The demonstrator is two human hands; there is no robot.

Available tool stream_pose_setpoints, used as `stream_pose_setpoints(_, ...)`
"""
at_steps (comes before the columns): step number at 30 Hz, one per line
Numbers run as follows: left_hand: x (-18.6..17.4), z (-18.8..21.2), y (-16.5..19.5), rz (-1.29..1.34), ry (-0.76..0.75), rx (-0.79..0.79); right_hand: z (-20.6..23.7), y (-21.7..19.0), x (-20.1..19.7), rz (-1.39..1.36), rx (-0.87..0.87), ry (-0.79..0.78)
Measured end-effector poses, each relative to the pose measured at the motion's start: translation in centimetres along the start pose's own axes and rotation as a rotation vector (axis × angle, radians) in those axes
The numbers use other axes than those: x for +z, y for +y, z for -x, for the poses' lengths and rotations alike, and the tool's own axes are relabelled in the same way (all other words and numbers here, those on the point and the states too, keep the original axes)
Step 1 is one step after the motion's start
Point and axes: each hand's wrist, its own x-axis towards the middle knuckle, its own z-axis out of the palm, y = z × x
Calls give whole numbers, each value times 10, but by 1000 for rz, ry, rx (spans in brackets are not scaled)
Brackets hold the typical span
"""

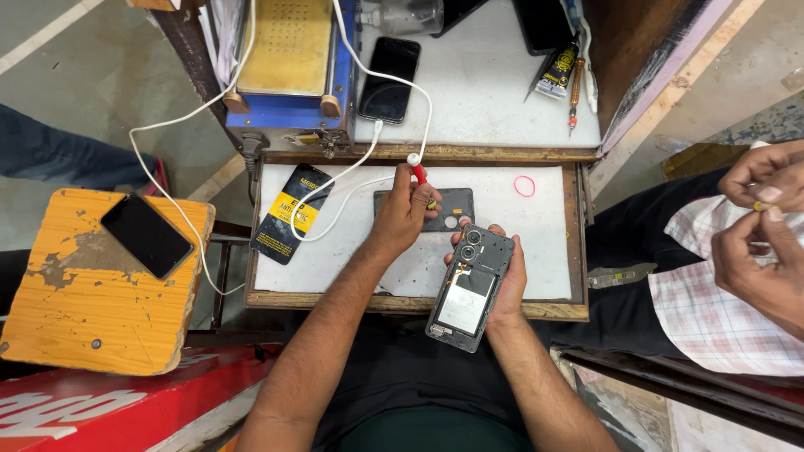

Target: The person disassembles a smartphone by prying open the back cover, detaching internal components, and removing the battery. The person then reassembles the phone by reconnecting components and closing the back cover.

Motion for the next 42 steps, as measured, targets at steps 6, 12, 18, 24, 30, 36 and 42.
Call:
stream_pose_setpoints(6, -4, 2, -3, 45, -5, 24, 0, 1, -1, 10, 2, 21)
stream_pose_setpoints(12, -44, 21, -8, -361, 218, 35, 0, 0, -4, -13, 9, -1)
stream_pose_setpoints(18, -58, 34, -18, -822, 217, 35, -1, 2, -2, 26, 22, 49)
stream_pose_setpoints(24, -39, 47, -26, -741, 198, 89, -3, 2, 1, 105, -8, 95)
stream_pose_setpoints(30, -61, 55, -26, -864, 399, 187, -4, 3, 1, 80, 2, 102)
stream_pose_setpoints(36, -79, 64, -25, -1116, 405, 3, -4, 4, 4, 115, -9, 89)
stream_pose_setpoints(42, 26, 133, 7, -679, -9, 162, -4, 9, 8, 198, -143, 114)
